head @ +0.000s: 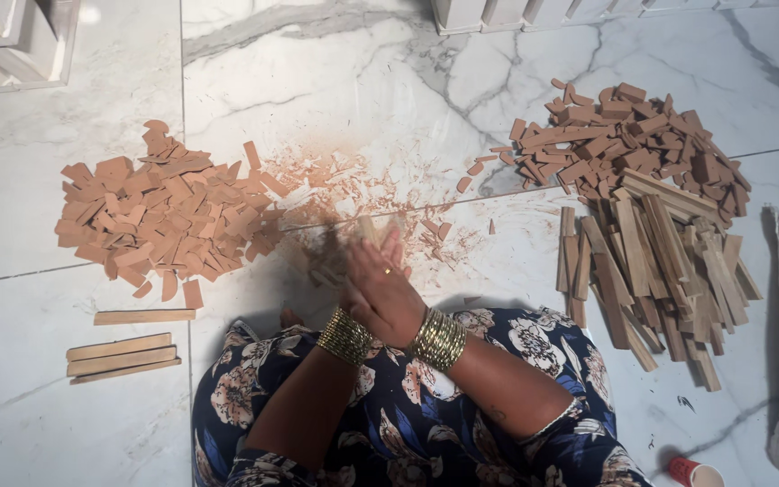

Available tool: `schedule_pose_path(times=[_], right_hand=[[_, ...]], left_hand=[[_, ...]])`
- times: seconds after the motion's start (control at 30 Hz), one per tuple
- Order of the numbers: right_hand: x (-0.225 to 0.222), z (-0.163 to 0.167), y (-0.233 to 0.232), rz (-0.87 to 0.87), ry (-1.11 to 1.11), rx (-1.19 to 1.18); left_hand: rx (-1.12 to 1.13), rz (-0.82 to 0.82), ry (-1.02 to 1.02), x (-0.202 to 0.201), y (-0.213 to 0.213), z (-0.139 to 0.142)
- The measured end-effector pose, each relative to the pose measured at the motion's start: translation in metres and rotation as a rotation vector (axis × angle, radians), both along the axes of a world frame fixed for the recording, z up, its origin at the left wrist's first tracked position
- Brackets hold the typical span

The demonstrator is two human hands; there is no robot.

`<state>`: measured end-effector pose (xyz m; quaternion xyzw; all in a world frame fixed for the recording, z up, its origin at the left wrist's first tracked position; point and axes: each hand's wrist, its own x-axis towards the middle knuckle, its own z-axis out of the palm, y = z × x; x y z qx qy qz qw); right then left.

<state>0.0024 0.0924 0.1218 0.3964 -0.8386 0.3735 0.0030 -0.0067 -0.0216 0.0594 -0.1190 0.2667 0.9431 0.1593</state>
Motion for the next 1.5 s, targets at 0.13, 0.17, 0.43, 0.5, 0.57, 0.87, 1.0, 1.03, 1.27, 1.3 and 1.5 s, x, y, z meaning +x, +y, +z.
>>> schedule_pose_path(times=[0.13, 0.17, 0.43, 0.5, 0.57, 0.87, 1.0, 1.03, 1.27, 1.3, 1.5], right_hand=[[-0.025, 0.015, 0.013, -0.239, 0.116, -0.084], [-0.028, 0.018, 0.014, -0.269, 0.092, -0.134], [0.019, 0.028, -0.017, -0.041, -0.084, -0.117], [0.03, 0.03, -0.023, -0.042, -0.116, -0.08], [0.033, 0.031, -0.023, -0.097, -0.154, -0.022], [-0.003, 0.02, 0.012, -0.169, 0.038, 0.038], [-0.002, -0.001, 0.022, -0.376, 0.082, 0.071], [0.001, -0.006, 0.023, -0.398, 0.082, 0.059], [0.022, -0.034, 0.018, -0.526, -0.108, 0.005], [0.026, -0.036, 0.014, -0.537, -0.15, -0.062], [0.037, -0.04, -0.029, -0.536, -0.463, -0.545]], left_hand=[[0.17, -0.083, 0.207, 0.021, 0.039, -0.008], [0.206, -0.139, 0.228, 0.024, 0.045, -0.014], [-0.156, 0.204, 0.398, -0.023, -0.022, -0.044], [-0.017, 0.318, 0.15, -0.039, -0.049, -0.04], [0.023, 0.548, 0.125, -0.043, -0.068, -0.03], [-0.17, 0.738, 0.13, -0.034, -0.067, 0.02], [-0.498, 0.67, 0.467, -0.018, -0.055, 0.01], [-0.489, 0.575, 0.377, -0.014, -0.051, 0.007], [-1.261, 0.263, 0.396, 0.003, -0.051, 0.015], [-1.257, 0.364, 0.45, 0.006, -0.055, 0.02], [-1.195, 0.346, 0.513, 0.039, -0.082, 0.033]])
